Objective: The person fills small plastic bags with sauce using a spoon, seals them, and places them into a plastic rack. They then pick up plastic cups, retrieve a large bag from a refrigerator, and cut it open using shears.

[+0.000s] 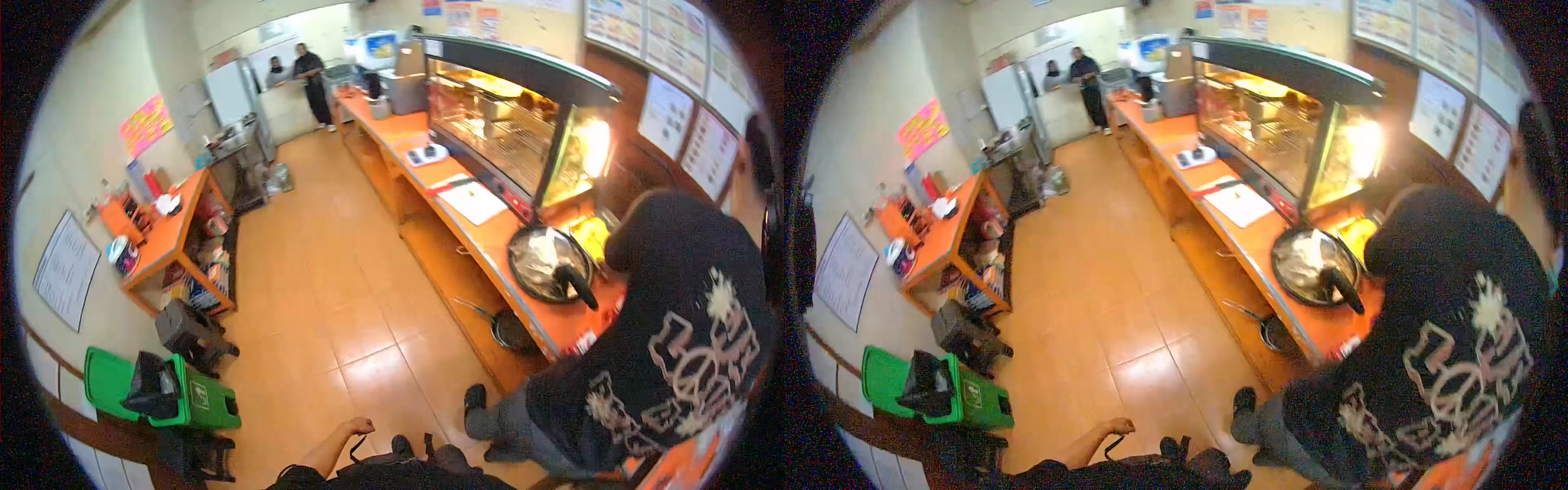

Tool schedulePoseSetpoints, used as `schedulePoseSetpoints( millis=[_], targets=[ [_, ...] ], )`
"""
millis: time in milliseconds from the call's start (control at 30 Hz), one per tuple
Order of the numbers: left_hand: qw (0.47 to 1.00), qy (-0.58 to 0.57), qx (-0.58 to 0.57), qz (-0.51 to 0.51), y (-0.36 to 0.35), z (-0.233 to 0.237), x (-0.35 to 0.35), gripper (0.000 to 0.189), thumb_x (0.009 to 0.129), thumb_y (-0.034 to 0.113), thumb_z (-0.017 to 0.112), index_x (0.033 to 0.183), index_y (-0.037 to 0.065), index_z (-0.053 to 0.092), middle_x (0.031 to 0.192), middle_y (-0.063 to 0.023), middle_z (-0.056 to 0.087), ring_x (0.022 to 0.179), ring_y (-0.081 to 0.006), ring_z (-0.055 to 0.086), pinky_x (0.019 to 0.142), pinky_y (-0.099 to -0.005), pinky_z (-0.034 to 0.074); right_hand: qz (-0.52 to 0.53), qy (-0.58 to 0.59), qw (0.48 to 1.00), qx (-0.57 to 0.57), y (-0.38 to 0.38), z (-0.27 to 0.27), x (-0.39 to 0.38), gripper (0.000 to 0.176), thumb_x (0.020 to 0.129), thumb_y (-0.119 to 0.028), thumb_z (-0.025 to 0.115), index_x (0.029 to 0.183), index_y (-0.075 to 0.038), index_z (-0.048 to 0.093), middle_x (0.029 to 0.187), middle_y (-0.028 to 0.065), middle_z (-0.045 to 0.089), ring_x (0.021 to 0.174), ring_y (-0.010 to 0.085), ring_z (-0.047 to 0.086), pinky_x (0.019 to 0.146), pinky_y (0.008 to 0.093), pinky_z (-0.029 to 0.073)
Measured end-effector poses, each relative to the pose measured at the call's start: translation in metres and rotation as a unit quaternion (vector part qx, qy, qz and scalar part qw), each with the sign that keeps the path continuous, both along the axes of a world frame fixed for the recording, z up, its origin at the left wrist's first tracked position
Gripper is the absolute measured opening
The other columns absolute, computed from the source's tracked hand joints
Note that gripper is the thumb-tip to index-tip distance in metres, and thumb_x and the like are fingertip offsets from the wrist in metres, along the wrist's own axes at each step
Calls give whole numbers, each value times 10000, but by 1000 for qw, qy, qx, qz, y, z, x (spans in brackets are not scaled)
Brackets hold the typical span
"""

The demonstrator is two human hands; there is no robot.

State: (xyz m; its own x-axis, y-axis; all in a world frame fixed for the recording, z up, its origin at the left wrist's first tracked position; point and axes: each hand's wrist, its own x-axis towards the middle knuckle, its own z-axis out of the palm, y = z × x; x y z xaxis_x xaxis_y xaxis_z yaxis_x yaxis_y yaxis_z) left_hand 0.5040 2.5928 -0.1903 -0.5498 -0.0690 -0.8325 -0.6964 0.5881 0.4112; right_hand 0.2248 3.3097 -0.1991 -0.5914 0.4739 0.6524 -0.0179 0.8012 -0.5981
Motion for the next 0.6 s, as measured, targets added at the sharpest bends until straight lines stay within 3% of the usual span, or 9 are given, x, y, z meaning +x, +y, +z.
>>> schedulePoseSetpoints(
  millis=[100, 133, 200, 333, 400, 467, 533, 600],
  targets=[
    [998, 16, 6, 59, -63, 16, -43, 357, 787, 332, 522, 888, 47, 713, 813, -176, 669, 711, -256, 629, 616, -390, 515, 120, -133, 982, -56, -150, 5, -62, 427, 958, -345, 553, 1259, -44, 549, 1199, 157, 606, 999, 265, 637, 872, 407, 516],
    [997, 53, 8, 54, -86, 12, -61, 351, 795, 302, 517, 879, 11, 695, 862, -190, 681, 752, -283, 643, 678, -414, 519, 149, -183, 969, -74, -195, -3, -69, 428, 957, -347, 553, 1261, -45, 549, 1199, 157, 607, 997, 265, 638, 872, 407, 517],
    [985, 161, -58, 20, -132, 18, -103, 351, 829, 305, 536, 953, 10, 682, 952, -192, 692, 853, -328, 656, 782, -436, 514, 200, -282, 933, -102, -286, -9, -78, 431, 957, -352, 552, 1263, -47, 548, 1198, 156, 607, 993, 265, 639, 872, 406, 518],
    [963, 254, -30, 82, -226, -17, -182, 423, 875, 422, 553, 1068, 62, 662, 1045, -190, 684, 997, -366, 637, 879, -436, 498, 289, -461, 826, -144, -460, -16, -131, 438, 957, -361, 552, 1267, -52, 546, 1195, 155, 607, 985, 264, 641, 873, 403, 521],
    [963, 244, -52, 99, -269, -17, -207, 446, 876, 437, 553, 1084, 57, 657, 1024, -184, 689, 957, -343, 651, 870, -428, 499, 330, -541, 758, -153, -551, -10, -178, 441, 956, -365, 552, 1269, -54, 545, 1194, 154, 607, 981, 264, 643, 873, 402, 522],
    [976, 155, 2, 152, -307, -18, -219, 455, 873, 453, 556, 1089, 66, 659, 996, -158, 698, 876, -299, 672, 787, -422, 524, 368, -614, 681, -153, -640, -6, -233, 445, 956, -370, 552, 1271, -56, 544, 1193, 154, 607, 977, 263, 644, 874, 401, 523],
    [976, 13, 87, 199, -362, -18, -216, 451, 864, 419, 562, 1190, 118, 641, 969, -103, 705, 762, -239, 669, 627, -397, 531, 396, -694, 582, -152, -739, -11, -257, 448, 956, -374, 551, 1273, -58, 542, 1192, 153, 607, 973, 263, 645, 874, 400, 524],
    [966, -47, 90, 240, -419, -25, -205, 445, 866, 393, 561, 1220, 132, 631, 958, -94, 696, 742, -225, 658, 618, -372, 534, 404, -771, 469, -146, -822, -11, -257, 451, 956, -379, 551, 1275, -60, 541, 1191, 152, 608, 969, 263, 646, 874, 399, 525]
  ],
)
